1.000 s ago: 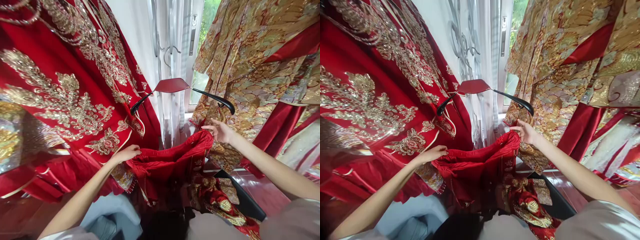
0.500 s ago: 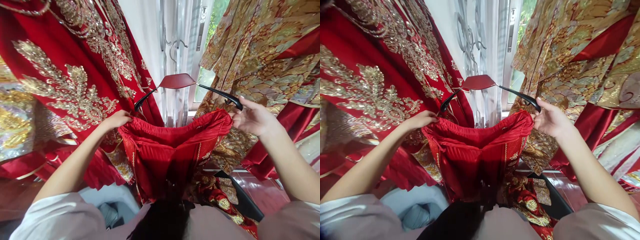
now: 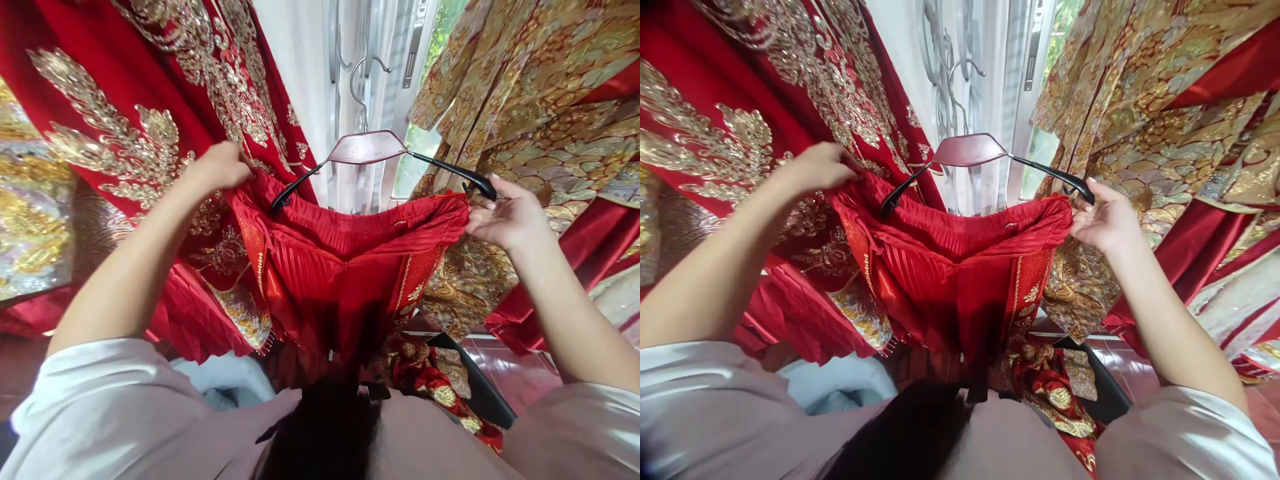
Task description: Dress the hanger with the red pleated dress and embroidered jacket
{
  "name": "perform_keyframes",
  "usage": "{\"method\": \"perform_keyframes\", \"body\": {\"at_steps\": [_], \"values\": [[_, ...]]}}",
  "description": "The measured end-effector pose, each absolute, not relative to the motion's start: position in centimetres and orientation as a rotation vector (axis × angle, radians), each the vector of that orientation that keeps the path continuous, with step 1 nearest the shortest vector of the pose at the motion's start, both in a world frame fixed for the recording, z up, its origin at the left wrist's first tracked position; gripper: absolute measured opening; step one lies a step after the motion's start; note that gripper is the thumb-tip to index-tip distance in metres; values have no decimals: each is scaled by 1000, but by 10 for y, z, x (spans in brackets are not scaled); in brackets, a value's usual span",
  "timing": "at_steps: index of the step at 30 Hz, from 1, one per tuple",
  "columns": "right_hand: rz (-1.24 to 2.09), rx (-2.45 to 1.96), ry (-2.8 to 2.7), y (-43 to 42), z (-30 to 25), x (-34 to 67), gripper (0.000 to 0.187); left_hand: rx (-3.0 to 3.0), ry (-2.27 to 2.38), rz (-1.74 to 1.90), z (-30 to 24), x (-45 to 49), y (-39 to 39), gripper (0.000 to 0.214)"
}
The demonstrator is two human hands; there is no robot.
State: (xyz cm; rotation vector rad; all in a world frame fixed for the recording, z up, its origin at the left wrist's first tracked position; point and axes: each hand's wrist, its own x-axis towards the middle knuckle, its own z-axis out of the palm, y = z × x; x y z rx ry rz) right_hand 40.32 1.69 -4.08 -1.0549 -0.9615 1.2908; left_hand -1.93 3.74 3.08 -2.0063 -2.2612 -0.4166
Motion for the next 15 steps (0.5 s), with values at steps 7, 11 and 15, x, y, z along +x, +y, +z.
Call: {"method": "perform_keyframes", "body": {"at_steps": [7, 11, 15], "values": [[1356, -1024, -1028, 28, -68, 399, 36, -1763, -1834, -927, 62, 33, 6, 40], [1419, -1025, -989, 33, -75, 396, 38, -1860, -1898, -692, 35, 63, -20, 39], [1342, -1009, -1131, 40, -79, 399, 37, -1924, -1965, -341, -9, 90, -38, 42]]}}
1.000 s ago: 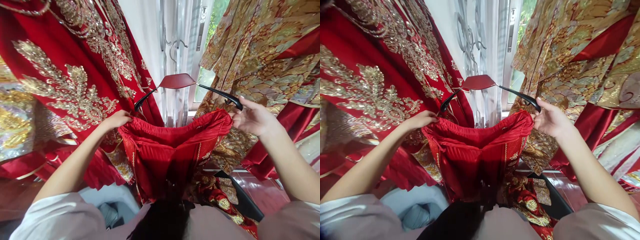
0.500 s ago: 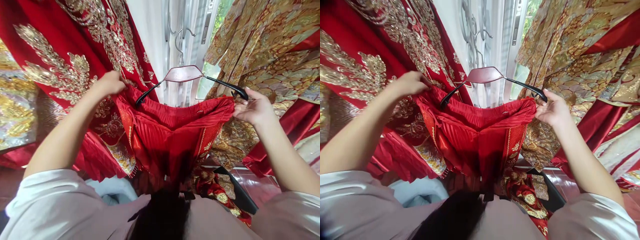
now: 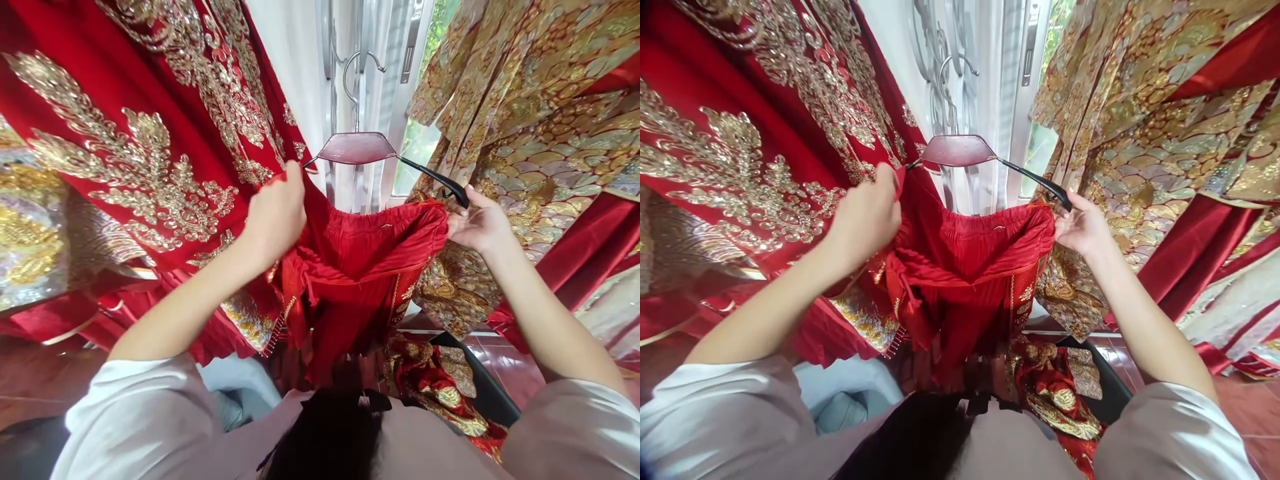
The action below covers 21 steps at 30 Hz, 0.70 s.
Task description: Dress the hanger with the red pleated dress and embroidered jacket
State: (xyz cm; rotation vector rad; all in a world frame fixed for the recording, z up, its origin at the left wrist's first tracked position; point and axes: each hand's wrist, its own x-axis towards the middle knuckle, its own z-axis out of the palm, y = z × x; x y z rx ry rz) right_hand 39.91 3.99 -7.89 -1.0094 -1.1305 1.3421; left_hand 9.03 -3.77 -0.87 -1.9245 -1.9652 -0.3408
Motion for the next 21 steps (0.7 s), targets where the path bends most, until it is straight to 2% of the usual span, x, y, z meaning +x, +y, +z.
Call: {"method": "perform_keyframes", "body": {"at_steps": [4, 8, 10, 15, 21], "values": [[1294, -1006, -1215, 46, -85, 402, 40, -2066, -1918, -77, -46, 105, -28, 47], [1352, -1002, -1201, 43, -85, 400, 48, -2173, -1896, 51, -47, 118, -18, 35], [1308, -1042, -1245, 38, -83, 399, 52, -2190, -1857, -58, -31, 131, -19, 29], [1144, -1152, -1393, 37, -82, 402, 56, -2178, -1464, -557, 18, 174, -2, 38], [1100, -1158, -1371, 41, -85, 416, 47, -2270, -1277, -631, 23, 198, 72, 37]]}}
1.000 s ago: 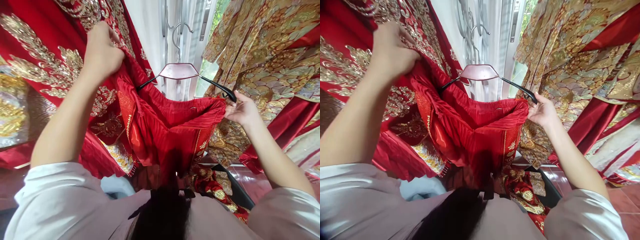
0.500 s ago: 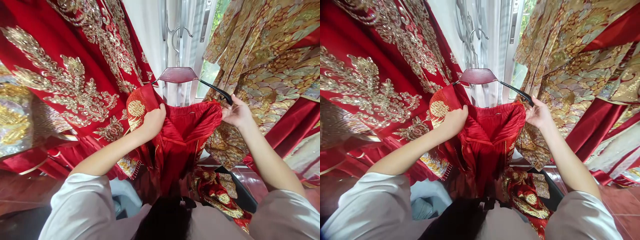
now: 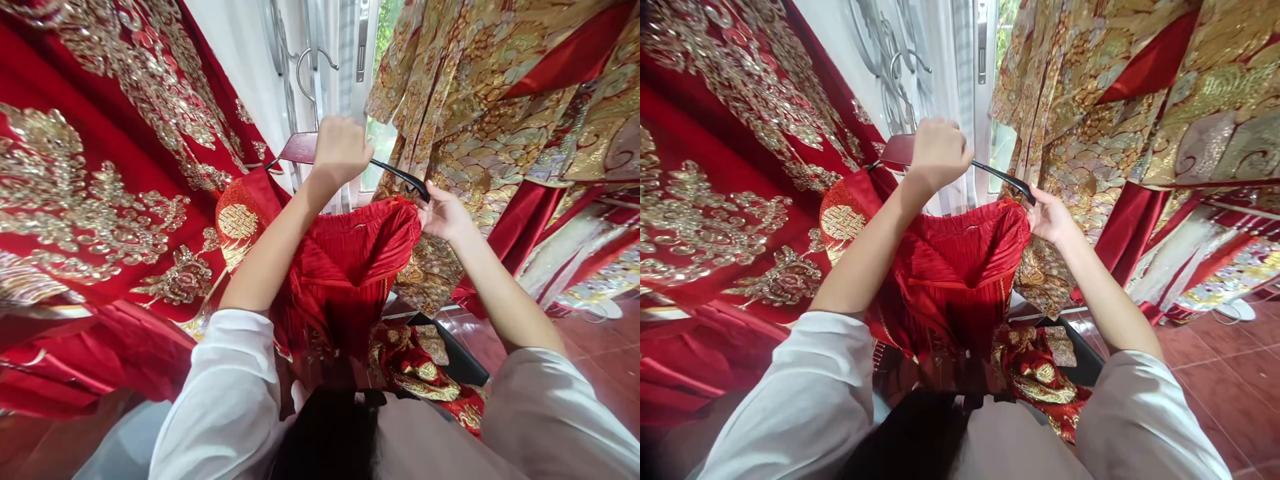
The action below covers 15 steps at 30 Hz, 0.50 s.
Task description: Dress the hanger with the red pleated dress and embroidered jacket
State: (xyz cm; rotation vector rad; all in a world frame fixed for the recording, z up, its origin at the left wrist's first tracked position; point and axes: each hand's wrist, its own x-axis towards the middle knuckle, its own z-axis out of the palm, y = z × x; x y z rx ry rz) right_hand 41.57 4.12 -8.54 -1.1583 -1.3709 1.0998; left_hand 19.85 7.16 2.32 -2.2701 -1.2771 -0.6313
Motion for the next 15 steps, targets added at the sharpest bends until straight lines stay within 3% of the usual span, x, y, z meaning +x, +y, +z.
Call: {"method": "perform_keyframes", "body": {"at_steps": [7, 12, 15], "values": [[1187, -1186, -1408, 33, -82, 448, 39, -2330, -1404, -745, 19, 200, 76, 30], [862, -1457, -1245, 35, -45, 441, 22, -2365, -1412, -780, 22, 199, 73, 31], [518, -1407, -1258, 46, -2, 429, 19, -2347, -1432, -758, 19, 201, 75, 36]]}}
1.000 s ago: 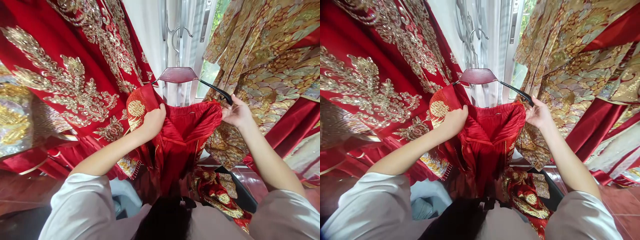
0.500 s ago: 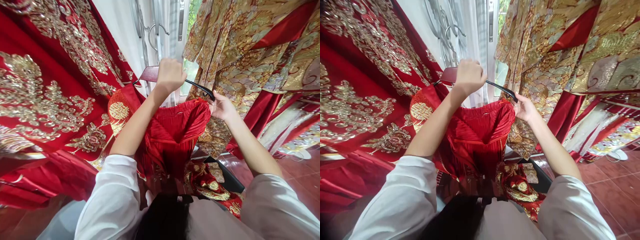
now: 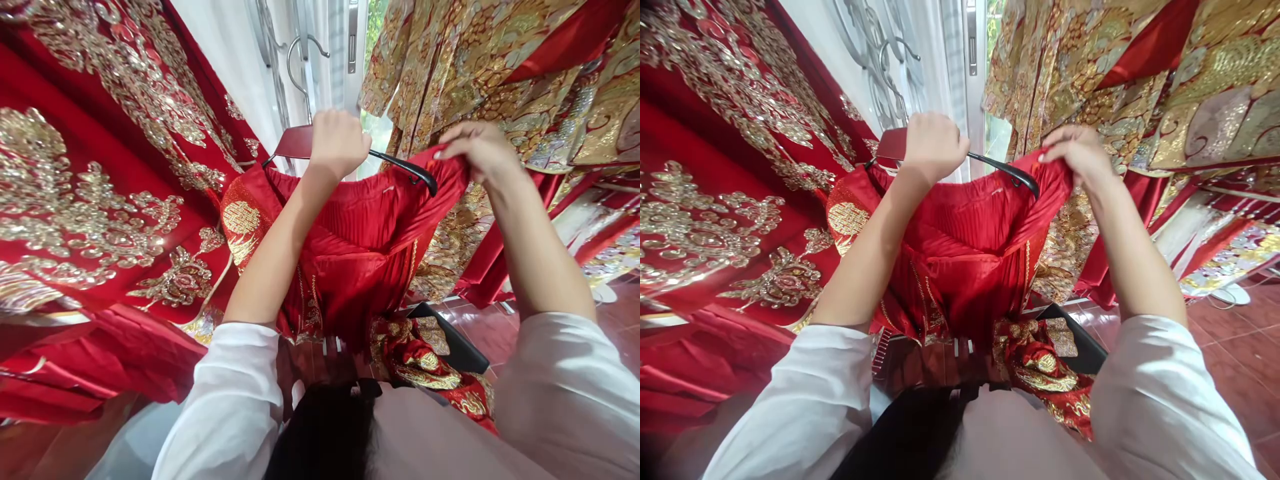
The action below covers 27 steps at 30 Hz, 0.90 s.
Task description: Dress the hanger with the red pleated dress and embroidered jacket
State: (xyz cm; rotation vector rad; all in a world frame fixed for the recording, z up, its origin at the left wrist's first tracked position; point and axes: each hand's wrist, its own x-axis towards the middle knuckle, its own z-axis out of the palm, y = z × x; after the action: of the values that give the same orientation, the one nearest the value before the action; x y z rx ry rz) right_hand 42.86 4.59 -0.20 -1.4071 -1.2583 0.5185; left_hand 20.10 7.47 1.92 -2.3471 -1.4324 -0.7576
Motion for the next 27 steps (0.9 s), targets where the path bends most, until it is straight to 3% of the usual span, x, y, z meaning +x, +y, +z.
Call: {"method": "perform_keyframes", "body": {"at_steps": [3, 6, 10, 16, 21, 27], "values": [[123, -1228, -1347, 54, 45, 414, 7, -2290, -1454, -753, 16, 205, 79, 44], [-363, -1224, -1511, 36, 72, 391, 9, -2246, -1490, -777, 15, 209, 84, 44], [-846, -1232, -1745, -22, 42, 343, 21, -2261, -1474, -715, 18, 211, 86, 41], [-764, -1434, -2189, -54, -43, 294, 26, -2250, -1462, -697, 15, 209, 85, 35], [-511, -1299, -1809, -32, -11, 345, 14, -2269, -1498, -763, 12, 210, 89, 28], [-138, -1379, -1568, 12, 19, 420, 14, -2266, -1518, -814, 15, 213, 88, 25]]}}
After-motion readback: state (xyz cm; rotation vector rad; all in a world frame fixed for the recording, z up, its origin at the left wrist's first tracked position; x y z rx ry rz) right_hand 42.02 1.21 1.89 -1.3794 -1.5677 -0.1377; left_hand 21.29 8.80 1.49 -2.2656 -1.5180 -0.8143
